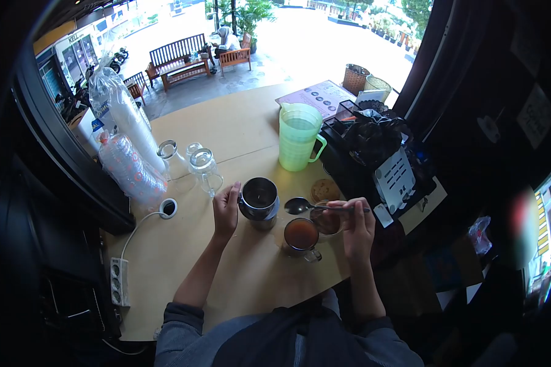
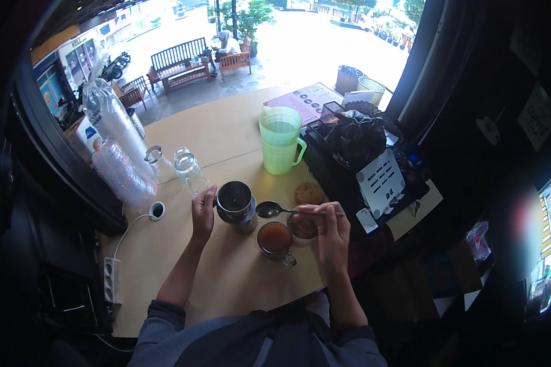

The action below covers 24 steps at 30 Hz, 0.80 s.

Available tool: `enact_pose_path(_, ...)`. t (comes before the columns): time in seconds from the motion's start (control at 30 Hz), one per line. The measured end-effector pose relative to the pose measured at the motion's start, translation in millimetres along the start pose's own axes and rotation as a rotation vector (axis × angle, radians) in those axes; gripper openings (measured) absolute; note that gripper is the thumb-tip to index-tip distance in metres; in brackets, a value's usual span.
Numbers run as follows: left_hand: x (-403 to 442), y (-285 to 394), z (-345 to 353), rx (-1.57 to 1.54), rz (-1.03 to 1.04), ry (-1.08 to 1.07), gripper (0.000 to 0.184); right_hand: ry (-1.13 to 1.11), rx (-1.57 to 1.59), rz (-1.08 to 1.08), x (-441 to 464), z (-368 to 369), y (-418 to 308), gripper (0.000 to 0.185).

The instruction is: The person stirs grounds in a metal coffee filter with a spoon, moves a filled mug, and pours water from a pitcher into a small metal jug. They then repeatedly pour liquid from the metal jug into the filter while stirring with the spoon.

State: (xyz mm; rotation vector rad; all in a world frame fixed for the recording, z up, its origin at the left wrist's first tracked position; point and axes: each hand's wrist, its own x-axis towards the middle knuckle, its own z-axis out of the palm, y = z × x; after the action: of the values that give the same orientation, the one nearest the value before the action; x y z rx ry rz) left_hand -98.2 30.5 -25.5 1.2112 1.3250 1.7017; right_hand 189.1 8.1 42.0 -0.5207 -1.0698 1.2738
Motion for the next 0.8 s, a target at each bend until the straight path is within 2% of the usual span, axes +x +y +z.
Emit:
enact_pose_path(0.1,-2,4,10,-0.013,0.041,0.003,0.037,-0.117,0.007,0.087,17,15,9,0.026)
enact_pose_path(0.23,-10,9,12,0.054,0.069,0.041,0.040,-0.275,-0.054,0.022,46,36,26,0.023)
enact_pose_path(0.27,-8,-5,8,0.023,0.053,0.032,0.033,-0.312,-0.150,0.054,51,43,27,0.023)
enact_pose_path(0.3,-9,0,10,0.024,0.053,0.034,0.033,-0.351,-0.246,0.086,56,47,28,0.023)
enact_pose_path(0.37,-13,12,16,0.009,0.091,0.126,0.021,-0.365,-0.297,0.102,61,48,35,0.022)
enact_pose_path(0.43,-15,10,19,0.027,0.108,0.177,0.020,-0.353,-0.364,0.188,64,46,35,0.021)
enact_pose_path(0.57,-24,-10,23,0.064,0.128,0.302,0.026,-0.208,-0.469,0.141,40,28,26,0.028)
enact_pose_path(0.63,-32,-17,29,0.049,0.124,0.301,0.033,-0.001,-0.490,-0.024,10,22,16,0.036)
enact_pose_path(0.73,-38,-25,34,-0.004,0.043,0.337,0.033,0.064,-0.436,-0.155,-40,13,18,0.028)
enact_pose_path(0.8,-39,-43,35,-0.008,0.117,0.363,0.032,0.069,-0.422,-0.218,-70,2,35,0.024)
